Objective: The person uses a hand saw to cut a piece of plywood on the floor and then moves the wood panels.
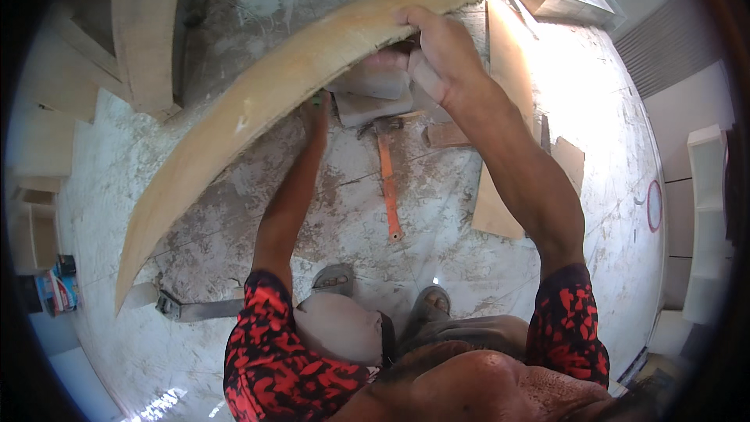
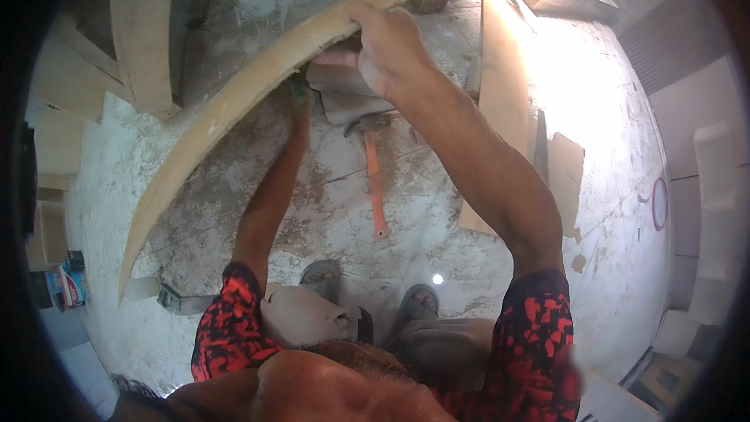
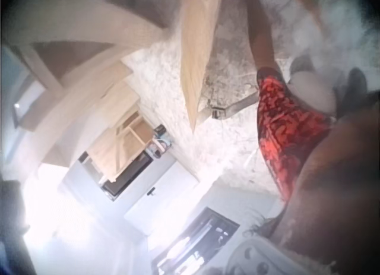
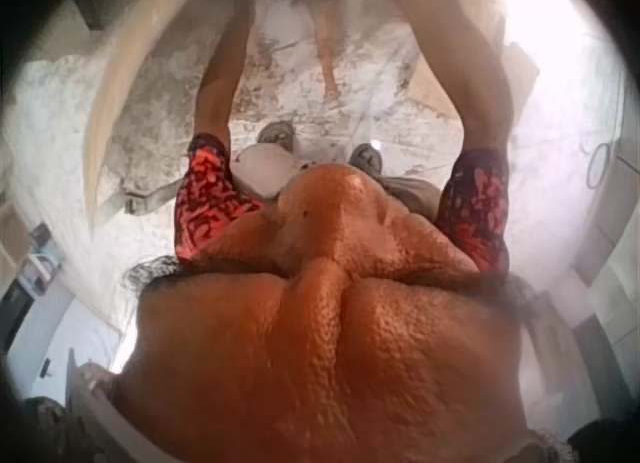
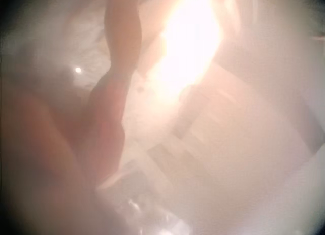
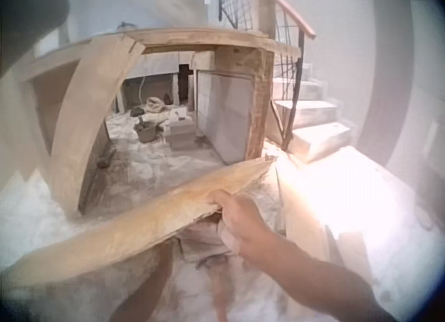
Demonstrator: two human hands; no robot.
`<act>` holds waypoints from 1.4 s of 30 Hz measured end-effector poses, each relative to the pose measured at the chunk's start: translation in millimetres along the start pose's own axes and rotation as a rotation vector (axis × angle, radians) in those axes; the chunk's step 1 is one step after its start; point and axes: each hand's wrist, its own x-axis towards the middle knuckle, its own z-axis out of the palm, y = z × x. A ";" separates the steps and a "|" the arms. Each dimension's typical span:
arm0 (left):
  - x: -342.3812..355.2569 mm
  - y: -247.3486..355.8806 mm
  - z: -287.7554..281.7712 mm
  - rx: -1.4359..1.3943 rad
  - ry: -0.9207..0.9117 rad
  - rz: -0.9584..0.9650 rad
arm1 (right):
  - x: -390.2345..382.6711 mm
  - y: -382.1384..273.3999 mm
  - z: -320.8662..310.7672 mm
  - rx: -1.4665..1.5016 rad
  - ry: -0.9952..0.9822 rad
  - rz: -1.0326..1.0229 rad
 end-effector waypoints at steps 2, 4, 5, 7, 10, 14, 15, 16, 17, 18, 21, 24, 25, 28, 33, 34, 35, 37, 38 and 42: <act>40.1 4.0 21.8 -0.011 0.081 -0.070 | 2.1 -6.3 5.6 -0.023 0.008 -0.016; 58.1 -1.8 33.5 -0.011 0.089 -0.138 | 3.9 -6.8 8.6 -0.063 0.026 -0.031; 58.7 -5.1 32.2 -0.012 0.091 -0.166 | 5.0 -5.1 10.6 -0.083 0.035 -0.032; 66.3 -2.9 33.7 -0.014 0.082 -0.181 | 4.7 -5.3 14.5 -0.137 0.012 -0.063; 60.5 -2.6 41.2 -0.016 0.057 -0.194 | 8.0 -8.0 9.2 -0.201 0.020 -0.081; 52.1 -0.9 36.9 0.002 0.043 -0.187 | 16.2 -10.4 14.6 -0.316 0.005 -0.131; 48.4 -1.1 34.9 0.005 0.040 -0.192 | 15.9 -11.7 19.0 -0.319 0.009 -0.136; 47.5 0.2 35.0 0.003 0.034 -0.188 | 14.4 -12.5 23.4 -0.323 0.012 -0.141; 45.4 0.6 33.3 0.009 0.030 -0.189 | 13.9 -13.2 26.1 -0.325 0.015 -0.145; 43.4 1.1 32.2 0.013 0.027 -0.189 | 14.7 -12.9 25.1 -0.324 0.011 -0.154; 30.7 -1.8 31.4 0.023 0.013 -0.191 | 15.1 -10.1 23.5 -0.300 0.007 -0.176; 18.1 -0.6 29.3 0.037 -0.007 -0.194 | 3.4 -5.5 32.3 -0.257 0.044 -0.175; 15.3 1.1 26.4 0.047 -0.012 -0.194 | 1.3 -3.3 32.2 -0.244 0.061 -0.171; 6.0 -0.6 21.6 0.089 -0.039 -0.177 | -1.6 3.2 28.1 -0.218 0.063 -0.153; -20.8 -3.0 21.2 0.247 -0.110 -0.068 | -10.3 1.2 23.3 -0.214 0.033 -0.098; -25.7 -1.2 26.6 0.287 -0.141 -0.013 | -9.8 -0.5 22.3 -0.198 0.040 -0.106; -30.3 -0.1 37.2 0.326 -0.175 0.040 | -9.1 0.5 19.8 -0.182 0.047 -0.103; -45.4 1.2 80.7 0.359 -0.298 0.104 | -10.2 0.4 6.0 -0.205 0.037 -0.078; -46.1 4.6 97.7 0.390 -0.344 0.134 | -12.1 -3.0 6.9 -0.211 0.014 -0.078; -43.1 -14.3 143.3 0.549 -0.388 0.094 | -13.0 -5.3 24.3 -0.212 0.034 -0.043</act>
